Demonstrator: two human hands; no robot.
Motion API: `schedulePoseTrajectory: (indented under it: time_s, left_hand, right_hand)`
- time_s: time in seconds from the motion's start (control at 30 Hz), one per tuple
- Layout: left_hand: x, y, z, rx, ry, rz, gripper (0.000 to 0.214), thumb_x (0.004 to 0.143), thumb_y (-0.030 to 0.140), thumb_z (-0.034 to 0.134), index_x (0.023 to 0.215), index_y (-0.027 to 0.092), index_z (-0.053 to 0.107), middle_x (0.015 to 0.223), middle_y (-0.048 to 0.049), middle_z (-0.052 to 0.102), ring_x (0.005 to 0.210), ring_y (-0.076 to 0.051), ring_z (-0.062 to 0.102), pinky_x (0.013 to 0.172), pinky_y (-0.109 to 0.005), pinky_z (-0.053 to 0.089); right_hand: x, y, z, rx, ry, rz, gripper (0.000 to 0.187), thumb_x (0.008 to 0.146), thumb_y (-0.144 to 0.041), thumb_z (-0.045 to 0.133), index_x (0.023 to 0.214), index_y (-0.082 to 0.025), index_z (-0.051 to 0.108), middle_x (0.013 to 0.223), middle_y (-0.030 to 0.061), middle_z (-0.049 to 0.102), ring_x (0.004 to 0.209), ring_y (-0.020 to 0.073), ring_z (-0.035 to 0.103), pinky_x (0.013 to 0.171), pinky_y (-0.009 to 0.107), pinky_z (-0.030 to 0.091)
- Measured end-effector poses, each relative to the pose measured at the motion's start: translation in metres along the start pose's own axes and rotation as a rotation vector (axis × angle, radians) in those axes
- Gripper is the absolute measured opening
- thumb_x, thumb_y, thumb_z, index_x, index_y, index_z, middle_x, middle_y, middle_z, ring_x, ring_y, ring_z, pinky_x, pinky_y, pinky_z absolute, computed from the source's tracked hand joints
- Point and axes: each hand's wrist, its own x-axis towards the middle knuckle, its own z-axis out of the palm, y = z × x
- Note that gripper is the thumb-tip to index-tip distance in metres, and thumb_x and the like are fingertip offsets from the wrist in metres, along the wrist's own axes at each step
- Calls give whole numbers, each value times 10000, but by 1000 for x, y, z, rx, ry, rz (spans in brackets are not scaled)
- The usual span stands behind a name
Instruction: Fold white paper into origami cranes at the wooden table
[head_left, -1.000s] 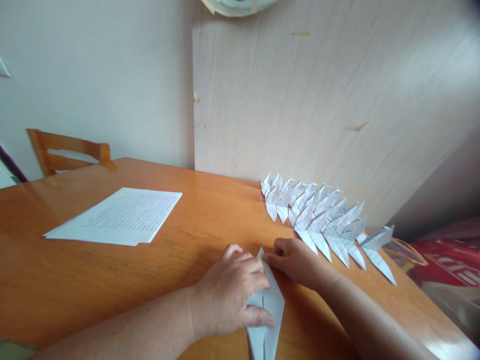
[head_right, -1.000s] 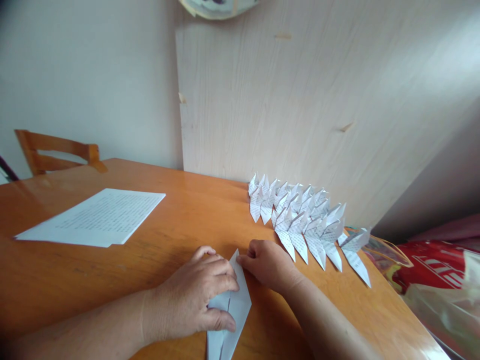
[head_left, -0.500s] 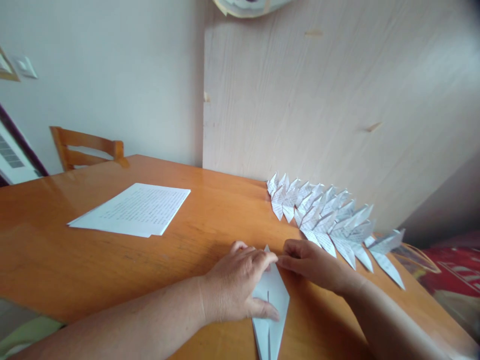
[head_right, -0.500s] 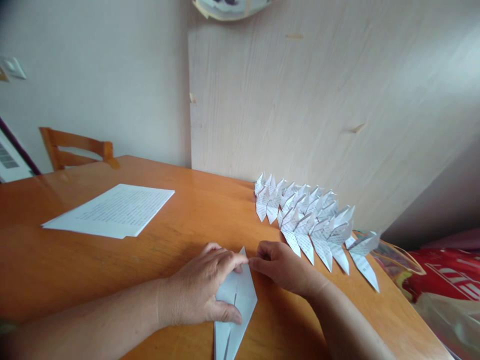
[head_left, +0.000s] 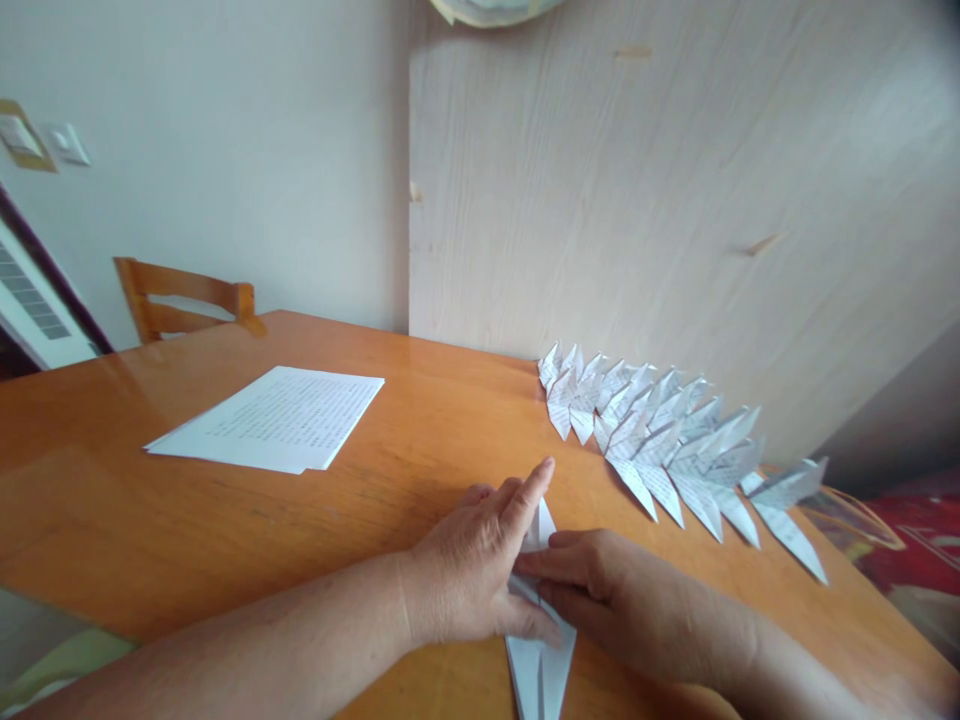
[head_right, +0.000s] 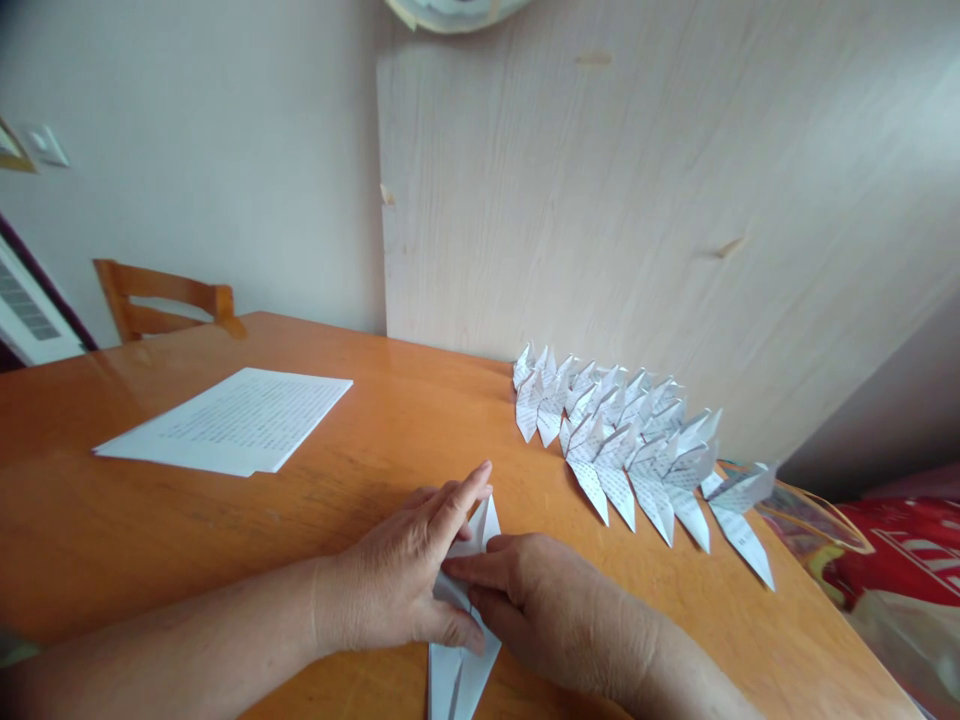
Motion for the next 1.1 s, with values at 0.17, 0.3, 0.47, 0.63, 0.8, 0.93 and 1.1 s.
schedulePoseTrajectory:
  time_s: [0.17,0.3,0.47,0.63,0.8,0.93,1.1]
  left_hand:
    - [1,0,-2,43,8,-25,1411,618,570,863,1558,260,-142,1417,-202,483,1245,-388,497,1046,-612,338]
    - [1,1,-2,56,9,-42,1458,552,603,888,1562,264,-106,1417,-197,498,1267,-388,477,1074,-617,297]
    - [1,1,-4,61,24,-34,1429,546,648,871,1570,252,-43,1416,-188,505,1279,-379,463,1094,-600,283]
    - [1,3,-5,70,40,-29,1312,489,585,924,1519,235,190,1374,-156,527,1232,-359,487,1083,-575,307]
    - [2,6,-8,88,9,-50,854,478,621,910,1131,192,563,1134,-86,613,1052,-306,544,969,-485,397]
    - [3,5,-11,111,-56,-17,743,560,709,826,1068,203,633,1079,-67,630,1020,-293,550,952,-463,382]
    - [2,2,-9,119,-74,23,705,642,735,759,1128,232,667,1167,-70,652,1085,-299,560,995,-465,341]
  right_hand:
    - [1,3,3,-4,33,66,238,956,-230,531,946,-270,766,852,4,752,750,154,655,725,223,473]
    - [2,10,0,-50,74,86,251,946,-229,531,1019,-284,765,904,19,752,812,180,657,758,249,474]
    - [5,22,-4,-251,128,68,302,968,-228,514,1150,-332,731,928,25,725,805,177,656,737,256,437]
    - [8,36,-4,-455,191,93,294,983,-284,519,1214,-342,692,880,22,700,756,174,643,667,260,378]
    - [16,49,-2,-518,292,174,301,1010,-384,464,1096,-318,745,816,30,688,710,180,648,621,267,359]
    - [20,58,0,-428,382,202,384,999,-390,475,1346,-315,619,985,55,757,859,228,703,714,291,446]
    - [20,72,-2,-204,531,226,418,971,-300,478,1366,-226,593,1177,82,739,1036,236,690,882,341,496]
